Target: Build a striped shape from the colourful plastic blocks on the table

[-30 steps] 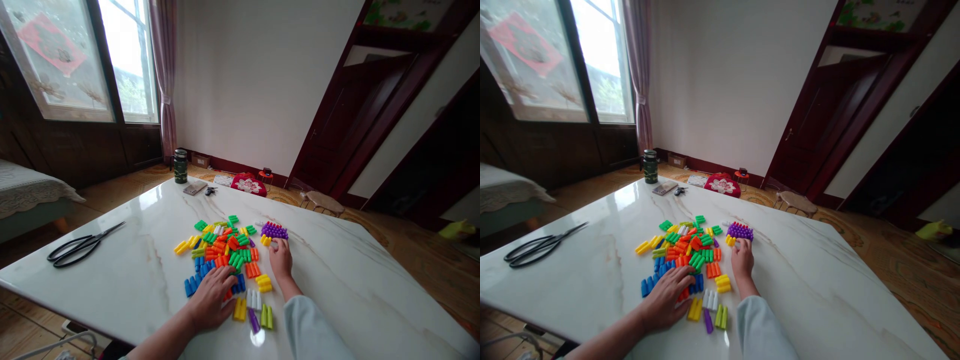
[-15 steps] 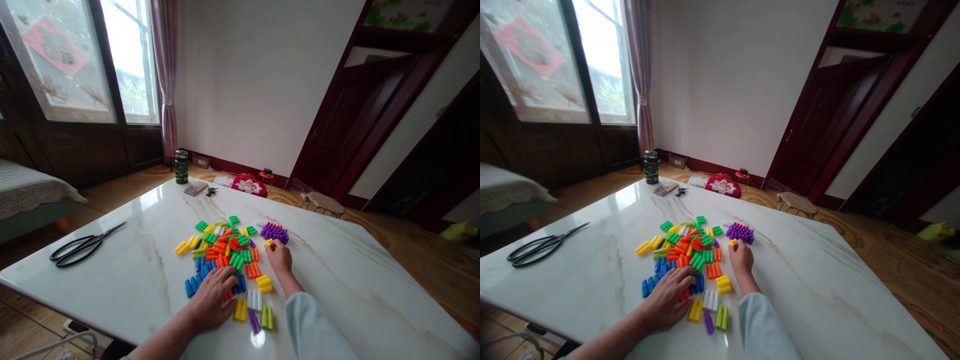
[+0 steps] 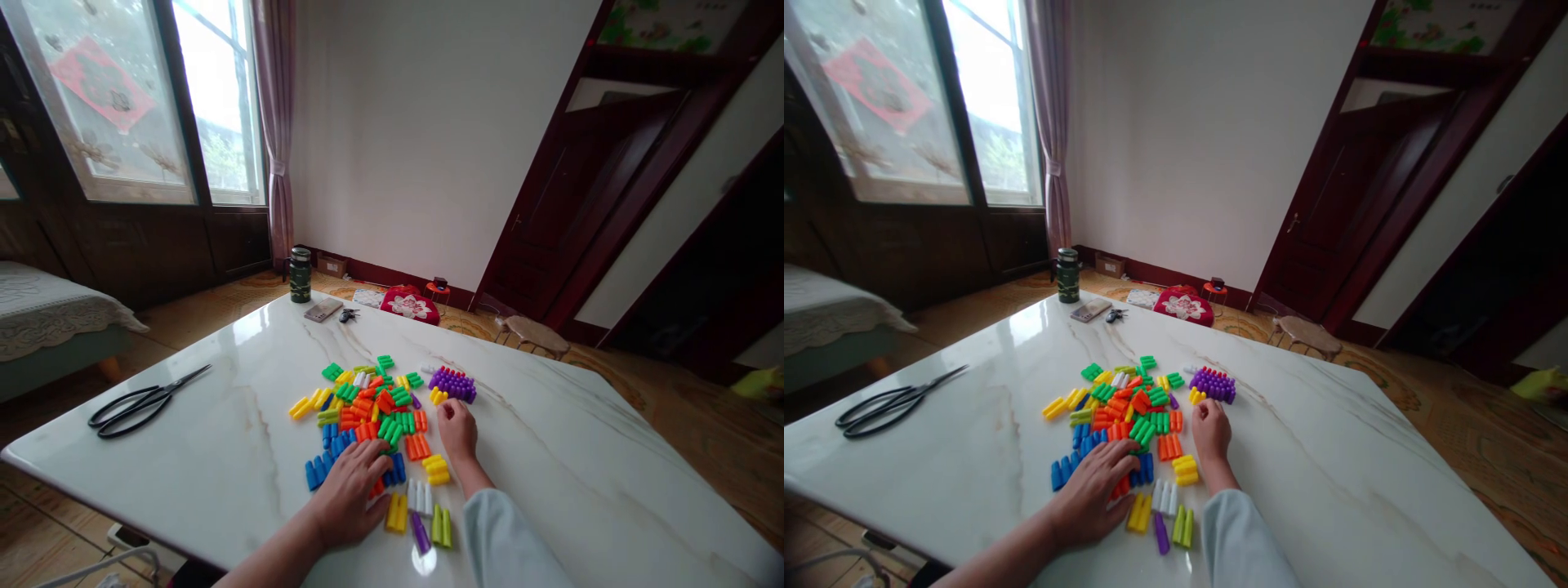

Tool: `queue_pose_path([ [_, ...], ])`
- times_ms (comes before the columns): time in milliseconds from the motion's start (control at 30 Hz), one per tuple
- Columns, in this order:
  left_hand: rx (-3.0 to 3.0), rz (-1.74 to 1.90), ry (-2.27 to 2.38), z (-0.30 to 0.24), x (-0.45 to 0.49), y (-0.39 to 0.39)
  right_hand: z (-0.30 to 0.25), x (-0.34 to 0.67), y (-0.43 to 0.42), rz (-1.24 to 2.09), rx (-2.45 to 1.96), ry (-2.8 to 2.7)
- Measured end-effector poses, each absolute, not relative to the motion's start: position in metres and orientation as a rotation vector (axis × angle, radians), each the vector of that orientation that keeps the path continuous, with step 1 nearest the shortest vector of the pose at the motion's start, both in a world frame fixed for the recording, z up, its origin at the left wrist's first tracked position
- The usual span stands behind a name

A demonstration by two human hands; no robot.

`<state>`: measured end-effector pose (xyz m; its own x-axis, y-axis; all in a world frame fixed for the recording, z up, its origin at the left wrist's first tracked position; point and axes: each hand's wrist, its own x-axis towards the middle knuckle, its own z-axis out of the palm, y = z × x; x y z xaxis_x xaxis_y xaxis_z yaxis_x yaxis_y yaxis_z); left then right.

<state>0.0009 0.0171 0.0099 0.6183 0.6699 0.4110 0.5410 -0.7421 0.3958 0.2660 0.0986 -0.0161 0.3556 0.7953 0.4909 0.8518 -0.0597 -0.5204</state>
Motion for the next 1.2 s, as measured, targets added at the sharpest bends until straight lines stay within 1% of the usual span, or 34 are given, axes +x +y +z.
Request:
queue_pose_path([
  [367, 2.643, 0.83, 1.001, 0.008, 0.0, 0.017, -0.024, 0.264, 0.099, 0.0, -1.789, -1.641],
  [667, 2.637, 0.824, 0.999, 0.01, 0.0, 0.018, -0.026, 0.265, 0.096, -0.031, -1.784, -1.49],
  [800, 2.632, 0.829, 0.991, 0.009, 0.0, 0.018, -0.024, 0.263, 0.094, 0.006, -1.723, -1.488],
  [1000, 2.63, 0.817, 0.986, 0.01, 0.0, 0.019, -0.018, 0.265, 0.089, 0.158, -1.653, -1.457],
  [1200, 2.614, 0.782, 0.979, 0.011, 0.0, 0.019, 0.002, 0.276, 0.054, 0.448, -1.597, -1.569],
])
